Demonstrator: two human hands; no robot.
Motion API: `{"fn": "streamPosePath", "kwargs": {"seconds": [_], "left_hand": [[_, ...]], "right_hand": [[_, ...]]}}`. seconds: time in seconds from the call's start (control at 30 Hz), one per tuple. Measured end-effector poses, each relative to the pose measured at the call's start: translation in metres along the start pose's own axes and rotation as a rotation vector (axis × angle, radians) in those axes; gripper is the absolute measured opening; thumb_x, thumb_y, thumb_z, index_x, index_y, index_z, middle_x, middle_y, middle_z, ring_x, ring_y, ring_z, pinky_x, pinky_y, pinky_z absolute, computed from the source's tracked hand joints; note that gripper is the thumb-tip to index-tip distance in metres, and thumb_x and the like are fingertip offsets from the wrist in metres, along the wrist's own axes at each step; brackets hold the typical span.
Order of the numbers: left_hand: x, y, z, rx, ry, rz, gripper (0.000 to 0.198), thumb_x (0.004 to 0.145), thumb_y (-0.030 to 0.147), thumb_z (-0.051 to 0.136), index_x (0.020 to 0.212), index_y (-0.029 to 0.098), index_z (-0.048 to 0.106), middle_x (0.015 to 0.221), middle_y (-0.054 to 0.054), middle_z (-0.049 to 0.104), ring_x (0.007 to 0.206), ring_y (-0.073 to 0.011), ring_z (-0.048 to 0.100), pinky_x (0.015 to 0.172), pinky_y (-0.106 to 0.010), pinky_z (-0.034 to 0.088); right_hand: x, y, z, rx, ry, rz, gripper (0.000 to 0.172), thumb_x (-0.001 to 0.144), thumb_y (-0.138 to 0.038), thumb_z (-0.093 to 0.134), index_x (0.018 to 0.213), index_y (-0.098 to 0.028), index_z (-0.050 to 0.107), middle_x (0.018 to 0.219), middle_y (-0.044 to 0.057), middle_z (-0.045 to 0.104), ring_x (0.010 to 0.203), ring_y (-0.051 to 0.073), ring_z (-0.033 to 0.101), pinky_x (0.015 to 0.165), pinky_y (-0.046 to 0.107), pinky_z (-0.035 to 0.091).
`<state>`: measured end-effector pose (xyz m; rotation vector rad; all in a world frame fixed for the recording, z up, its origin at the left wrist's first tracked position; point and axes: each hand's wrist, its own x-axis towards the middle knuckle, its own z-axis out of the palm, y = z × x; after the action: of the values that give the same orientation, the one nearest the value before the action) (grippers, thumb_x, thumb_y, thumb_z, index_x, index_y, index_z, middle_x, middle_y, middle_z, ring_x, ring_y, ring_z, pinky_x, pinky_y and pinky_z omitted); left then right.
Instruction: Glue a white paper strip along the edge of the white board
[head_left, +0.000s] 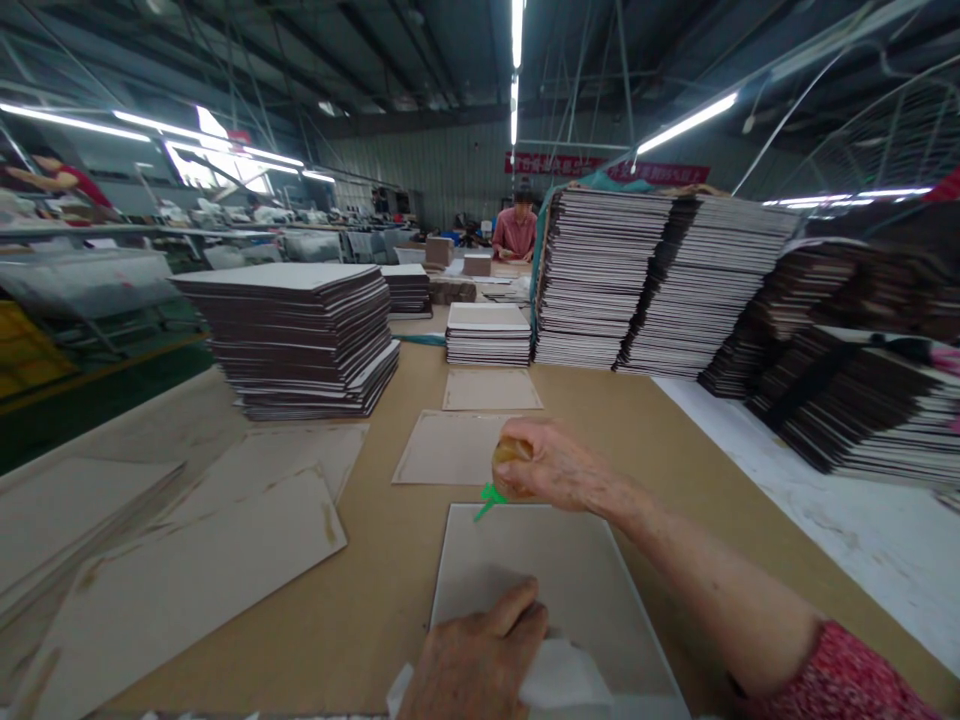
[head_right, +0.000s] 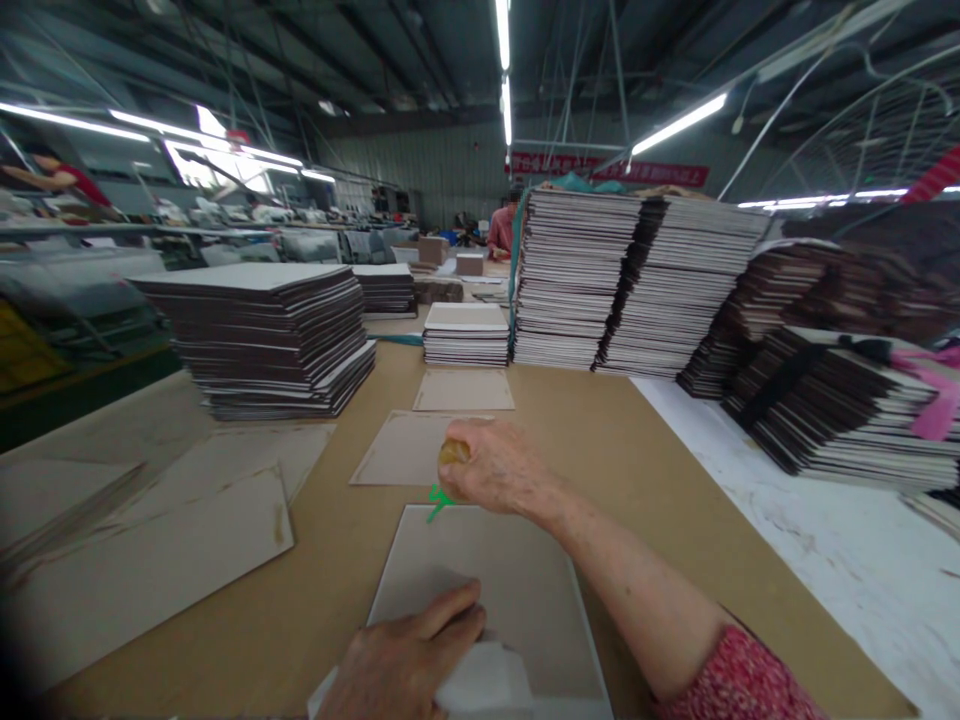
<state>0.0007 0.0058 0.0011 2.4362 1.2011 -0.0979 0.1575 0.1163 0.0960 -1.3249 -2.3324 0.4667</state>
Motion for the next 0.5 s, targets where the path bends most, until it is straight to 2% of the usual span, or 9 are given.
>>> {"fn": "streamPosePath", "kwargs": {"seconds": [0.13,0.37,0.5], "left_hand": [[0.0,-0.001,0.003,0.013,0.017,0.007,0.069,0.063,0.01,0.047,0.131,0.022,0.049,0.151,0.0,0.038,0.109,-0.0292,0.063,0.09,-0.045,0.057],[-0.001,0.002,0.003,0.045,0.041,-0.011,0.071,0.062,0.007,0.048,0.131,0.023,0.048,0.15,-0.001,0.039,0.11,-0.0269,0.063,0.092,-0.042,0.056],[-0.001,-0.001,0.004,0.031,0.007,-0.006,0.075,0.058,0.009,0.049,0.132,0.024,0.047,0.151,0.001,0.037,0.113,-0.0282,0.061,0.094,-0.043,0.055]], "right_hand": [[-0.004,0.005,-0.006,-0.027,-0.002,0.007,0.008,0.074,-0.028,0.062,0.078,-0.021,0.063,0.074,-0.002,0.061,0.066,0.014,0.05,0.054,0.025,0.025],[-0.004,-0.001,0.003,-0.02,0.004,0.011,0.008,0.075,-0.029,0.062,0.08,-0.022,0.063,0.075,-0.003,0.061,0.065,0.012,0.05,0.054,0.024,0.025],[-0.014,0.009,-0.009,-0.052,-0.019,0.059,0.007,0.075,-0.029,0.062,0.079,-0.023,0.064,0.072,-0.003,0.061,0.062,0.013,0.05,0.052,0.025,0.024]]}}
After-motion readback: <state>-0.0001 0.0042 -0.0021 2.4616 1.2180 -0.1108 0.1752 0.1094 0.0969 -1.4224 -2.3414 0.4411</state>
